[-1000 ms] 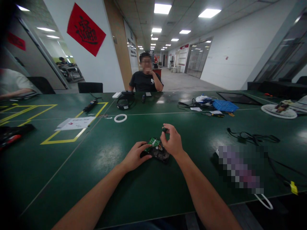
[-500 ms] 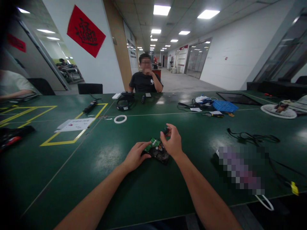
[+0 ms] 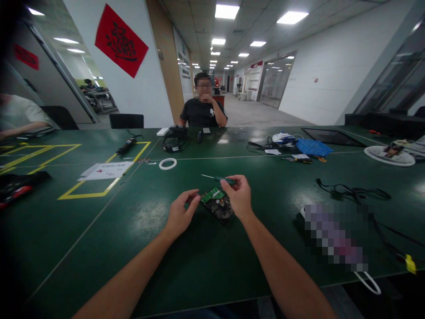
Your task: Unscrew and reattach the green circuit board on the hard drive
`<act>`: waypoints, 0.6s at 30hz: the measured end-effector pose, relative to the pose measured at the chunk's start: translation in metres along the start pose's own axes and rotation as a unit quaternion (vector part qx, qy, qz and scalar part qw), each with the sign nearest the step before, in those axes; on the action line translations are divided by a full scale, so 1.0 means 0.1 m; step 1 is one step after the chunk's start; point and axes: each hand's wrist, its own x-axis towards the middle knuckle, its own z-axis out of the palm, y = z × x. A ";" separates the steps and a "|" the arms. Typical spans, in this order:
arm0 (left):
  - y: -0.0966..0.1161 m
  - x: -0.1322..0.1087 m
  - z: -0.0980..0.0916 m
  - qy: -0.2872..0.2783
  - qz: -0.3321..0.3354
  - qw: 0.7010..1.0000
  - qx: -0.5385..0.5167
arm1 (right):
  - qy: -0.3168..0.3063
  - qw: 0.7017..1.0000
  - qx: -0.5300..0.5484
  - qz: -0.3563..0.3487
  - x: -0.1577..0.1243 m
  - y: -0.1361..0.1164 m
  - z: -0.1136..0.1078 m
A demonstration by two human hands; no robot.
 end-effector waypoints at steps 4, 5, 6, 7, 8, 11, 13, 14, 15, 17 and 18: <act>0.11 -0.01 0.06 -0.036 -0.089 0.968 -0.234 | -0.230 0.971 0.058 0.031 -0.25 -0.17 0.21; 0.11 -0.02 0.07 -0.027 -0.106 0.957 -0.268 | -0.268 0.962 0.045 0.023 -0.29 -0.23 0.23; 0.10 -0.01 0.08 -0.014 -0.118 0.949 -0.291 | -0.290 0.957 0.017 0.009 -0.30 -0.29 0.22; 0.07 0.00 0.09 0.001 -0.126 0.943 -0.307 | -0.299 0.954 -0.022 -0.011 -0.28 -0.33 0.19; 0.05 0.02 0.08 0.019 -0.134 0.937 -0.323 | -0.296 0.952 -0.072 -0.031 -0.26 -0.36 0.14; -0.05 0.11 0.04 0.093 -0.173 0.902 -0.384 | -0.261 0.934 -0.239 -0.046 -0.15 -0.30 -0.04; -0.12 0.17 -0.01 0.146 -0.209 0.873 -0.416 | -0.276 0.903 -0.329 0.013 -0.14 -0.18 -0.13; -0.15 0.20 -0.03 0.164 -0.225 0.867 -0.414 | -0.294 0.884 -0.360 0.050 -0.16 -0.11 -0.15; -0.19 0.21 -0.06 0.173 -0.243 0.866 -0.402 | -0.311 0.868 -0.379 0.078 -0.20 -0.05 -0.16; -0.25 0.21 -0.10 0.173 -0.265 0.869 -0.381 | -0.315 0.852 -0.405 0.106 -0.30 0.04 -0.13; -0.27 0.20 -0.11 0.166 -0.274 0.872 -0.370 | -0.309 0.850 -0.413 0.107 -0.35 0.06 -0.11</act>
